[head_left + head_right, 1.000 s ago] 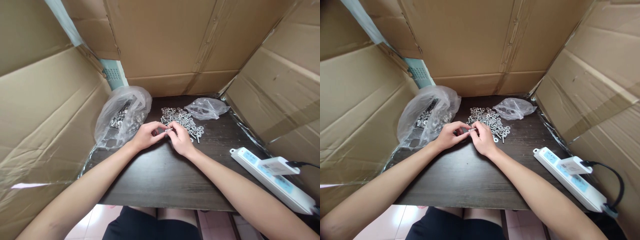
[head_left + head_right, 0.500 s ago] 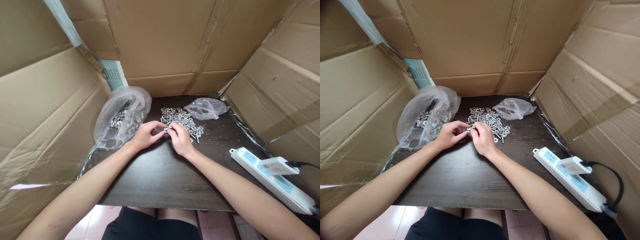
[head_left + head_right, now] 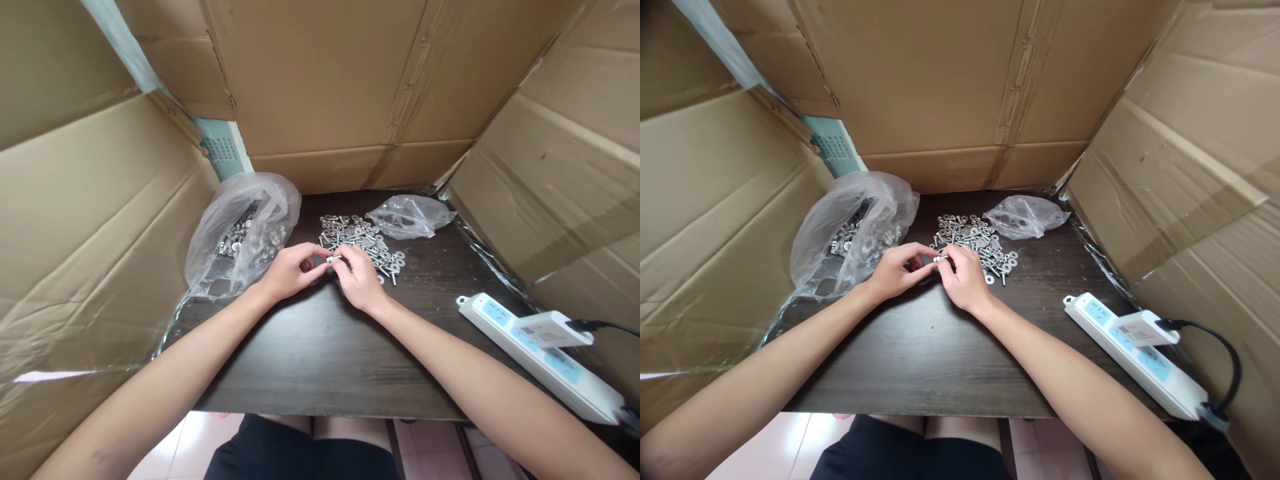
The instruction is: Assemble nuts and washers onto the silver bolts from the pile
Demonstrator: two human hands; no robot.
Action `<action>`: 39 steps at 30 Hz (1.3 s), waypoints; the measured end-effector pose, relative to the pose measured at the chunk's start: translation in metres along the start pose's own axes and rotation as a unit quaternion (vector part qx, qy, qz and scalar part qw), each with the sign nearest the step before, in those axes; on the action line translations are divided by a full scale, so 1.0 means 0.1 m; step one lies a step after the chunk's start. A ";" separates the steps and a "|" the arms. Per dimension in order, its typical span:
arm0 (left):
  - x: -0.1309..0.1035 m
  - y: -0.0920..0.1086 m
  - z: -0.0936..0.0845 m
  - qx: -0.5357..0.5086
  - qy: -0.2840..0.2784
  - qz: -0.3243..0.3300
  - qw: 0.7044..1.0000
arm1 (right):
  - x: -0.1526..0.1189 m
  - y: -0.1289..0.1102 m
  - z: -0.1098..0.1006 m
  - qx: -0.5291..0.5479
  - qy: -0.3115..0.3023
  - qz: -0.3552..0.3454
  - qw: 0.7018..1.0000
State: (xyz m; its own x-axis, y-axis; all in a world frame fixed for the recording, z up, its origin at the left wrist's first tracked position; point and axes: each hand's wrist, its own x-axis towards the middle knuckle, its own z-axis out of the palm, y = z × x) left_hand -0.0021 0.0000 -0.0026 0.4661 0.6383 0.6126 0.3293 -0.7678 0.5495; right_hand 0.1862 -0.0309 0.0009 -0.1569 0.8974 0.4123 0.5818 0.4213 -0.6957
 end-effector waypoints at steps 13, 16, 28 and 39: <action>0.00 -0.02 0.00 -0.009 0.003 -0.014 1.000 | 0.00 0.03 0.03 -0.001 0.004 -0.004 1.000; 0.00 -0.03 0.01 -0.009 0.002 -0.010 1.000 | -0.01 0.03 0.02 0.005 0.005 -0.001 1.000; 0.00 -0.02 0.00 0.004 -0.003 -0.005 1.000 | 0.00 -0.02 0.01 -0.017 0.000 0.014 1.000; 0.00 -0.03 -0.01 0.011 0.000 -0.010 1.000 | 0.00 -0.02 0.00 -0.018 -0.002 0.018 1.000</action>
State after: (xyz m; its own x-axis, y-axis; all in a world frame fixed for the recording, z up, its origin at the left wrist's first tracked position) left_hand -0.0036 0.0019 -0.0037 0.4599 0.6536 0.6011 0.3569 -0.7559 0.5489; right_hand 0.1851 -0.0319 0.0016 -0.1376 0.9126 0.3851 0.6151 0.3835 -0.6889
